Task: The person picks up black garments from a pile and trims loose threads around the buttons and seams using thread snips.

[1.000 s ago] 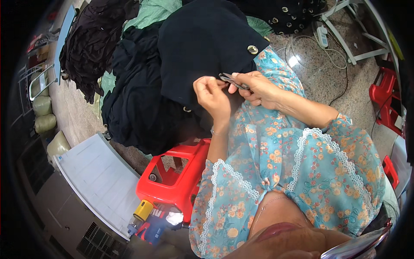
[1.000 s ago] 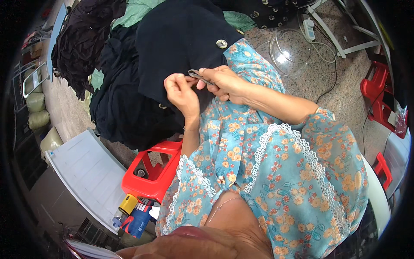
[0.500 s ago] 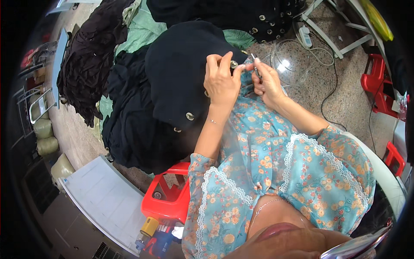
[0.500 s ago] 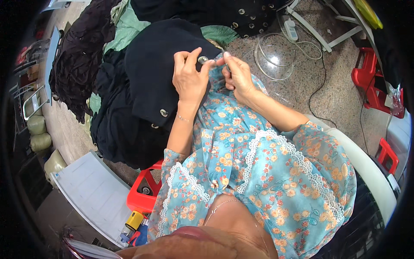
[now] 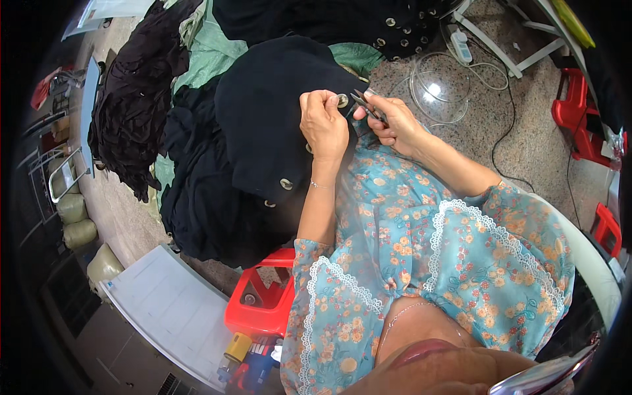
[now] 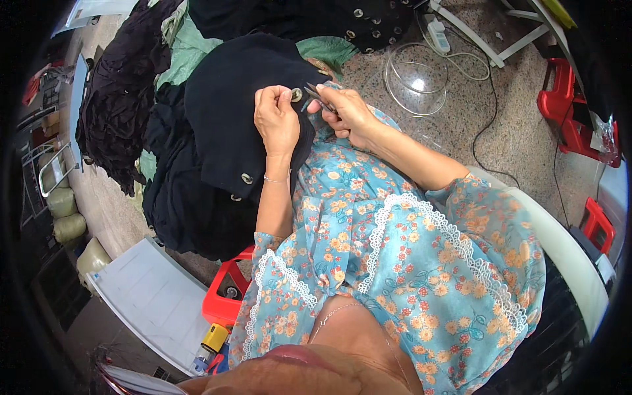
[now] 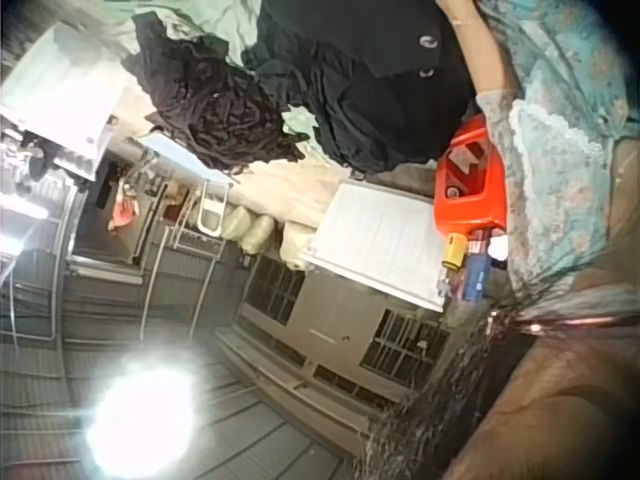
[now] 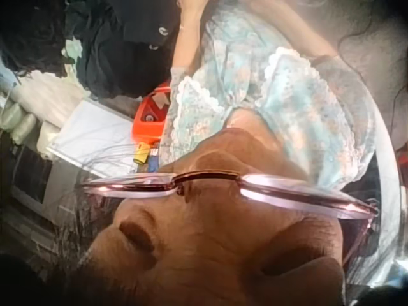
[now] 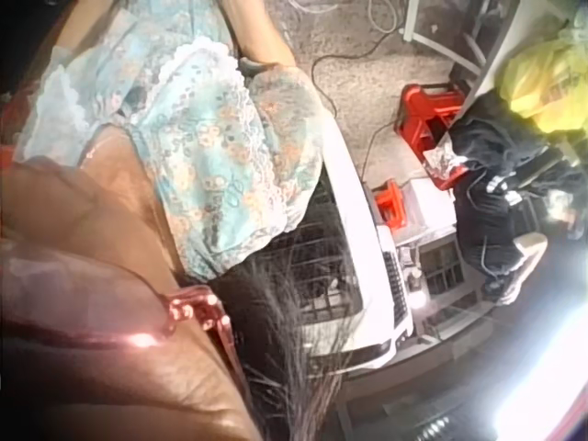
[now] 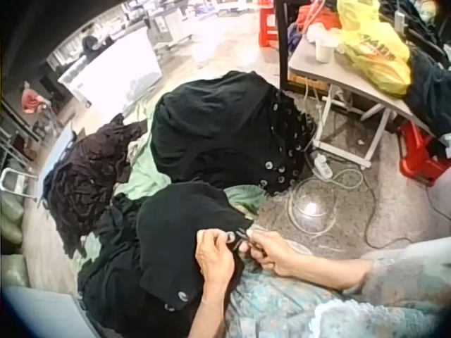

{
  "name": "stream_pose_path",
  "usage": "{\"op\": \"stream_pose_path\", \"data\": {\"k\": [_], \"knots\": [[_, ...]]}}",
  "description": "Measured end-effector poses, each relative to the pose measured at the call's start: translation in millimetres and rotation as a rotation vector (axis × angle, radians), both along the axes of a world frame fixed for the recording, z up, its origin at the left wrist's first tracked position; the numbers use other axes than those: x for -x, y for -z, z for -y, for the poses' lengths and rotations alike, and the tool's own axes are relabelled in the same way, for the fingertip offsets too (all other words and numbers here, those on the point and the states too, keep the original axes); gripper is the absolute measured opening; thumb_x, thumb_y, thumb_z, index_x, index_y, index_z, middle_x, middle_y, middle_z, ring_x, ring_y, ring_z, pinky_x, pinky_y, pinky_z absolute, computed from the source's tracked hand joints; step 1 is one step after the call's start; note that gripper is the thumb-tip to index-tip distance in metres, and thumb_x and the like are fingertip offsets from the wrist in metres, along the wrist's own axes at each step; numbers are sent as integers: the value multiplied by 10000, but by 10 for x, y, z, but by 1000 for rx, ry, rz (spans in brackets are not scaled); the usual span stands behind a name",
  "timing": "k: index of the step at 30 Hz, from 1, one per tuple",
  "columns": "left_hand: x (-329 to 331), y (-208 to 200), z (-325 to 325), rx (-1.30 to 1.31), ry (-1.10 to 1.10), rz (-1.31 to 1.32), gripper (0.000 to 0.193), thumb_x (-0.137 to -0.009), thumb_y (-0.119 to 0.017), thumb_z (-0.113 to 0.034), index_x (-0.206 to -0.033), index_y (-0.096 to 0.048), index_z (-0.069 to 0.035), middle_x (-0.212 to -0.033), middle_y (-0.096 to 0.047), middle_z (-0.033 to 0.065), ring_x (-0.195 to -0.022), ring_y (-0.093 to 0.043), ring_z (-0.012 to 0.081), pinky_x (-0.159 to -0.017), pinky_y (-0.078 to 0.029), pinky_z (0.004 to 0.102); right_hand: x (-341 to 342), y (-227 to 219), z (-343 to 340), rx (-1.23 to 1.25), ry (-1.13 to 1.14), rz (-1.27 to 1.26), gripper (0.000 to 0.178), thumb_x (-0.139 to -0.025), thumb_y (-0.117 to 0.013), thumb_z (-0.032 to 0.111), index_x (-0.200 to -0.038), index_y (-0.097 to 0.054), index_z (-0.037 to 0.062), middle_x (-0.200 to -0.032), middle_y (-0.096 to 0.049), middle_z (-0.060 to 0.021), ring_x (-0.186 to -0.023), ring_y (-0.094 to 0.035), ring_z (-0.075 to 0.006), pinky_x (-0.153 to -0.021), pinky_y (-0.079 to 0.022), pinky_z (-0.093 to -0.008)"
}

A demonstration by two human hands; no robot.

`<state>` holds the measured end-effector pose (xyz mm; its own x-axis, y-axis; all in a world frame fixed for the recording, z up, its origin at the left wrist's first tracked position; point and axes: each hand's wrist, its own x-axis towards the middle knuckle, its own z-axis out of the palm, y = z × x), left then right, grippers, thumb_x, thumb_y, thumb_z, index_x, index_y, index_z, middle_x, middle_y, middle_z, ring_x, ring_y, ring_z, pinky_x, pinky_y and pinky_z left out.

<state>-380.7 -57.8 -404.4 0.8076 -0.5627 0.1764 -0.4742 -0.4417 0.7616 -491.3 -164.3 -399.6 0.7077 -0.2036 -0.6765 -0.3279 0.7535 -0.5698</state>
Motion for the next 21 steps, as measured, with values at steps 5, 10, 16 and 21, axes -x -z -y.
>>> {"op": "stream_pose_path", "data": {"k": [5, 10, 16, 21], "knots": [[-9, 17, -7, 11, 25, 62, 34, -873, -572, -35, -873, -542, -20, -884, -538, 125, -744, -585, 326, -665, -461, 418, 15, 25, 68, 84, 77, -3, 428, -962, -481, 425, -860, -635, 40, -587, -454, 40, -430, -316, -54, -385, -251, -220], [-6, 6, 9, -14, 3, 56, 27, -889, -544, -47, -884, -533, -23, -896, -538, 128, -754, -584, 333, -665, -457, 426, 22, 65, 80, 1339, -31, 66, 328, -898, -619, 358, -869, -637, 32, -726, -623, -78, -586, -609, -214, -516, -473, -338], [19, 9, 17, 0, -2, 35, 26, -888, -547, -52, -883, -530, -33, -899, -536, 121, -755, -582, 336, -656, -457, 432, -68, 117, 62, 1741, -172, 193, 268, -870, -659, 309, -817, -610, 51, -738, -619, -104, -594, -624, -311, -502, -488, -412], [32, 23, 7, 2, -12, 54, 27, -893, -541, -57, -880, -525, -39, -897, -533, 117, -746, -581, 337, -652, -455, 435, -90, 191, 26, 1767, -244, 141, 286, -873, -644, 310, -760, -575, 56, -733, -616, -110, -618, -627, -327, -509, -495, -425]]}}
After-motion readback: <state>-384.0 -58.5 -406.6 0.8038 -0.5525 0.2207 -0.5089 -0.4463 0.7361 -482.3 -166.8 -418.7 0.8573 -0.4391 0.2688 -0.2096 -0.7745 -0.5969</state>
